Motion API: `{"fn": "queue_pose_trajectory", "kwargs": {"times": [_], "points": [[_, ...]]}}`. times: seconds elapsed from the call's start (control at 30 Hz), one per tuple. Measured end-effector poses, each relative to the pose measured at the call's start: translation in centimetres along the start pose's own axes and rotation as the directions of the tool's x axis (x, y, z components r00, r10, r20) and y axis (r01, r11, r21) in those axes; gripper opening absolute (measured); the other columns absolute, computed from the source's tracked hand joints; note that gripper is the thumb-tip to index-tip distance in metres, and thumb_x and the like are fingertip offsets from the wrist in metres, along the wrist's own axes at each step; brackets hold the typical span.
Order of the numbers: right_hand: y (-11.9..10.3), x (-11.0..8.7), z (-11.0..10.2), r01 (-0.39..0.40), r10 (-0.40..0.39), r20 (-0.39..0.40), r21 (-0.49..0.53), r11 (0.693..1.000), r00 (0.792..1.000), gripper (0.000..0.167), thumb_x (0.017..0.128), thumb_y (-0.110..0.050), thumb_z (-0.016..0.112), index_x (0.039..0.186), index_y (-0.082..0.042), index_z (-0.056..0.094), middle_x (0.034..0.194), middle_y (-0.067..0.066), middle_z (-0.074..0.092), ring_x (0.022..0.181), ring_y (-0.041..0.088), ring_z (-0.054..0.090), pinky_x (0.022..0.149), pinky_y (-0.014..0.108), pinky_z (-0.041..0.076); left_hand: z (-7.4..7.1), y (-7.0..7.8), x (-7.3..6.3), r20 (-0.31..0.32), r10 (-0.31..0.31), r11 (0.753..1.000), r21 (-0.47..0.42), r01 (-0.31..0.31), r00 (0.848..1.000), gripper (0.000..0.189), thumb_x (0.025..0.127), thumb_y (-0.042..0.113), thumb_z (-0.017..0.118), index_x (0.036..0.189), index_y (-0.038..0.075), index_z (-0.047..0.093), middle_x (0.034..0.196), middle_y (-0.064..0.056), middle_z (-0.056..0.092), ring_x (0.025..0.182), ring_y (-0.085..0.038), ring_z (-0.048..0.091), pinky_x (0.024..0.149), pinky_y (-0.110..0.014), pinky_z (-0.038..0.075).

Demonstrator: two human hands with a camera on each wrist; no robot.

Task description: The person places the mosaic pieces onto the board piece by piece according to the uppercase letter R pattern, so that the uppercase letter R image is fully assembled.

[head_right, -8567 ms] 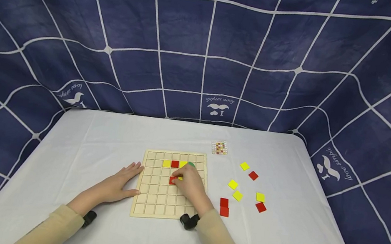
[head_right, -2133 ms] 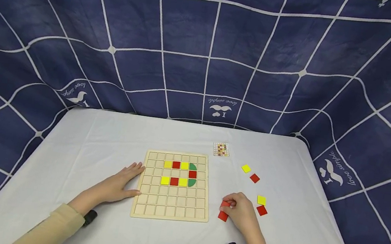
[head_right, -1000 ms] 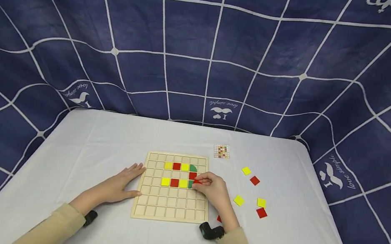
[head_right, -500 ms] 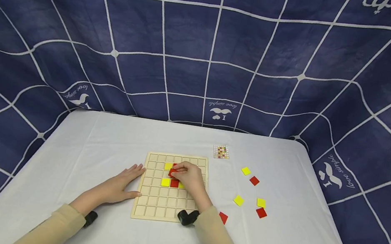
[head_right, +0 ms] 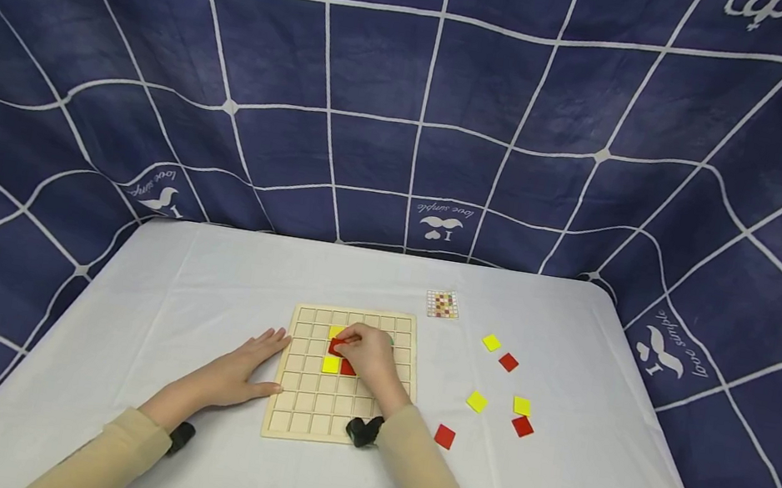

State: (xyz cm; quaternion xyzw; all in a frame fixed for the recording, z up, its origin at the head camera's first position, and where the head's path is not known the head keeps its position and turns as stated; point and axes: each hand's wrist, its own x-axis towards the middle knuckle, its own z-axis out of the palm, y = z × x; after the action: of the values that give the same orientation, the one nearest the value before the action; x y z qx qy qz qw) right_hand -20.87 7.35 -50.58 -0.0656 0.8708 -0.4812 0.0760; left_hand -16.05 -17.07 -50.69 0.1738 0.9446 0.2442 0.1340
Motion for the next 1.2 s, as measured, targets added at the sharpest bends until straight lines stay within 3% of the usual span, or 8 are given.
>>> {"fn": "queue_pose_trajectory", "kwargs": {"times": [0.33, 0.53, 0.93, 1.2], "points": [[-0.3, 0.0, 0.2, 0.076, -0.076, 0.0, -0.139, 0.987, 0.997, 0.008, 0.086, -0.011, 0.076, 0.094, -0.013, 0.077, 0.095, 0.001, 0.069, 0.076, 0.007, 0.06, 0.068, 0.019, 0.053, 0.0, 0.0, 0.1, 0.01, 0.008, 1.0, 0.003, -0.008, 1.0, 0.083, 0.089, 0.036, 0.072, 0.154, 0.005, 0.032, 0.163, -0.013, 0.024, 0.153, -0.032, 0.016, 0.124, -0.05, 0.019], [-0.2, 0.1, 0.3, 0.118, -0.123, -0.007, -0.22, 0.968, 0.992, 0.01, 0.085, -0.013, 0.077, 0.095, -0.012, 0.078, 0.091, 0.0, 0.064, 0.074, 0.008, 0.054, 0.065, 0.017, 0.049, -0.1, 0.2, 0.0, 0.009, 0.009, 1.0, 0.008, -0.009, 1.0, 0.083, 0.089, 0.036, 0.073, 0.153, 0.004, 0.032, 0.162, -0.015, 0.024, 0.152, -0.034, 0.016, 0.124, -0.052, 0.019], [-0.2, -0.2, 0.2, 0.092, -0.094, -0.002, -0.2, 0.975, 0.996, 0.009, 0.087, -0.012, 0.075, 0.096, -0.009, 0.076, 0.093, 0.002, 0.063, 0.075, 0.008, 0.055, 0.065, 0.016, 0.049, 0.0, 0.1, -0.1, 0.007, 0.011, 1.0, 0.02, -0.011, 1.0, 0.083, 0.089, 0.036, 0.072, 0.153, 0.003, 0.032, 0.162, -0.016, 0.024, 0.152, -0.034, 0.017, 0.124, -0.051, 0.019], [-0.3, -1.4, -1.5, 0.044, -0.05, -0.044, -0.126, 0.991, 0.998, 0.01, 0.09, -0.018, 0.073, 0.097, -0.013, 0.076, 0.097, 0.001, 0.068, 0.077, 0.01, 0.057, 0.067, 0.02, 0.051, 0.0, 0.1, 0.1, 0.005, 0.006, 1.0, 0.016, -0.006, 1.0, 0.084, 0.088, 0.037, 0.073, 0.154, 0.005, 0.032, 0.163, -0.014, 0.023, 0.153, -0.033, 0.016, 0.124, -0.051, 0.018]]}}
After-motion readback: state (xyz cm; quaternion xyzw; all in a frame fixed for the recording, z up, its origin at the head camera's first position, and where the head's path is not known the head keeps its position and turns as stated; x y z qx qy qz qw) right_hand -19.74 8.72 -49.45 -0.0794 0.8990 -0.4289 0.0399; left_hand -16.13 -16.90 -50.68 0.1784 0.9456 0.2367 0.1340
